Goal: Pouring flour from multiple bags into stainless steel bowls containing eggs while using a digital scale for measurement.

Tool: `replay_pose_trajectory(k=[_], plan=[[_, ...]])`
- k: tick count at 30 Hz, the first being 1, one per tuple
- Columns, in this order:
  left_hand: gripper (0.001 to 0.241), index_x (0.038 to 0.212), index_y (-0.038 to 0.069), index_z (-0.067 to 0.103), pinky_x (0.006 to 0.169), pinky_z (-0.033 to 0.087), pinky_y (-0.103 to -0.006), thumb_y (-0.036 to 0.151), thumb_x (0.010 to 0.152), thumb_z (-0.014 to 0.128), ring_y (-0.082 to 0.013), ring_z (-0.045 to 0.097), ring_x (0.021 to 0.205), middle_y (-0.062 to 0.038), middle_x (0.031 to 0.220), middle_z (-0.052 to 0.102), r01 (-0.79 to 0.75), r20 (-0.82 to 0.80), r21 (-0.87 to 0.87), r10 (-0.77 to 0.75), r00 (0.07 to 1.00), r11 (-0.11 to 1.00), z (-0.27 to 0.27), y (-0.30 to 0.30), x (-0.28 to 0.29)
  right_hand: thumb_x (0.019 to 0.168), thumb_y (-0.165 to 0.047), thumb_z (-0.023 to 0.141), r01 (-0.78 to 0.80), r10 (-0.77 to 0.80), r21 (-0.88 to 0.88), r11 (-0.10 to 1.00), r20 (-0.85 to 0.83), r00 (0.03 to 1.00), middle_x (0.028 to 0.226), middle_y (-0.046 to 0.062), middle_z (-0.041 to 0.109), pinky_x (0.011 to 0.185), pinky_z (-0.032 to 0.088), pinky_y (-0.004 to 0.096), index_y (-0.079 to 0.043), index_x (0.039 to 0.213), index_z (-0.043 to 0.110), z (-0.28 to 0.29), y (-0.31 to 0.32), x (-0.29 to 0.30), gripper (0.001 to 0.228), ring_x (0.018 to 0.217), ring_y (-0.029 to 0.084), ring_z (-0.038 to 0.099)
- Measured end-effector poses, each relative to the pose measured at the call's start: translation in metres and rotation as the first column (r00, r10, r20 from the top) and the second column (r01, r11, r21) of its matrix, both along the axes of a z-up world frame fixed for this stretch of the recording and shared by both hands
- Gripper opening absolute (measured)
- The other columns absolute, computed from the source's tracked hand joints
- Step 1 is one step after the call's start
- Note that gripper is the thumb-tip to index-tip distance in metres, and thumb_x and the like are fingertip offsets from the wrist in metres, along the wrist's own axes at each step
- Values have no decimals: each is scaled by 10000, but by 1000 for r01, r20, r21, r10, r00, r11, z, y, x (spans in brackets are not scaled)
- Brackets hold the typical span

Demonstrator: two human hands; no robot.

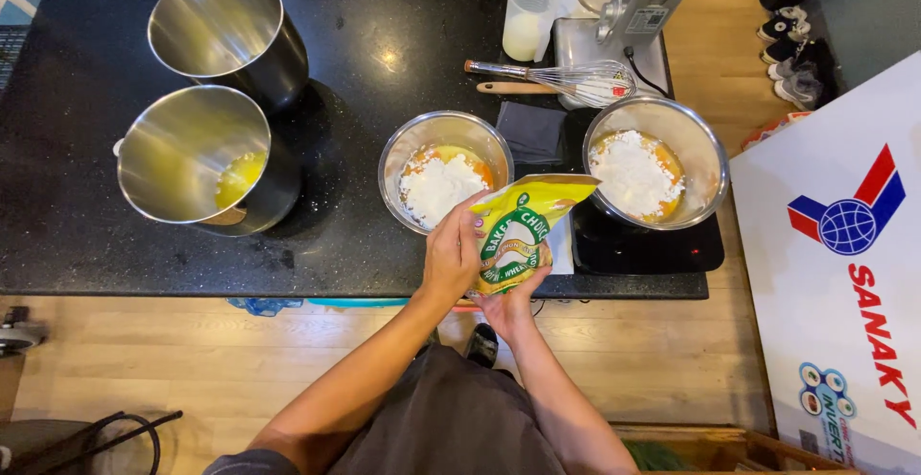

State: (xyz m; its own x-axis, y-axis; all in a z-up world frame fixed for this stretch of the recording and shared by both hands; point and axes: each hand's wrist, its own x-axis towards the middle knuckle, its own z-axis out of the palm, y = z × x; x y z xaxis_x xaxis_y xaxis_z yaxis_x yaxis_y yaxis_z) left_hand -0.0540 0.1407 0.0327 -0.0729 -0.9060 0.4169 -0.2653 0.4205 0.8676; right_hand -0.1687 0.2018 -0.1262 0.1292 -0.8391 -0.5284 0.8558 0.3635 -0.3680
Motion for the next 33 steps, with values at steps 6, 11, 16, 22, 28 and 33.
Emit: replay_pose_trajectory(k=[6,11,16,22,28,33], plan=[[339,1340,7,622,862,594,-349,116,1105,405,-296,747,1015,-202,1224,714,106,5,13,-106,994,994,5,3,-1,681,-1004,123,143,-140,60,988,-45,989,1588,11,446,1110,413,507,-287,1586,339,-22,-9,3,1175,1423,288,451],[332,1351,20,630,868,592,-354,105,1112,416,-288,746,1008,-186,1203,722,118,40,-29,-117,992,993,1,0,-1,673,-985,92,109,-102,118,987,-65,993,1552,23,471,1050,427,559,-284,1555,364,21,-15,3,1159,1387,306,467],[325,1343,29,620,801,621,-324,99,1103,413,-236,742,909,-176,1176,727,156,-20,38,-156,988,987,-9,-7,3,770,-935,130,-31,170,408,912,-308,936,1484,298,516,932,545,604,-96,1533,342,5,-14,-7,1154,1260,435,611],[348,1339,26,642,778,611,-323,98,1086,414,-220,757,837,-165,1129,743,157,13,100,-159,987,982,-12,-8,8,849,-881,135,-231,463,493,839,-423,779,1121,307,735,759,649,470,83,1380,467,63,0,-41,1150,899,377,770],[326,1319,-4,631,991,549,-385,97,1126,389,-344,709,1149,-196,1251,708,156,80,-59,-151,985,986,-16,-6,13,996,-516,571,-123,264,235,964,-895,359,754,156,729,431,432,280,6,943,765,172,10,-68,559,499,178,595],[344,1336,-9,617,1028,524,-392,107,1121,375,-350,686,1198,-206,1279,695,189,64,-15,-188,980,982,-16,-3,11,902,-137,757,-534,-629,-383,754,-656,-417,1287,111,635,1046,408,417,-79,1191,738,260,-26,-78,295,1200,312,537]])
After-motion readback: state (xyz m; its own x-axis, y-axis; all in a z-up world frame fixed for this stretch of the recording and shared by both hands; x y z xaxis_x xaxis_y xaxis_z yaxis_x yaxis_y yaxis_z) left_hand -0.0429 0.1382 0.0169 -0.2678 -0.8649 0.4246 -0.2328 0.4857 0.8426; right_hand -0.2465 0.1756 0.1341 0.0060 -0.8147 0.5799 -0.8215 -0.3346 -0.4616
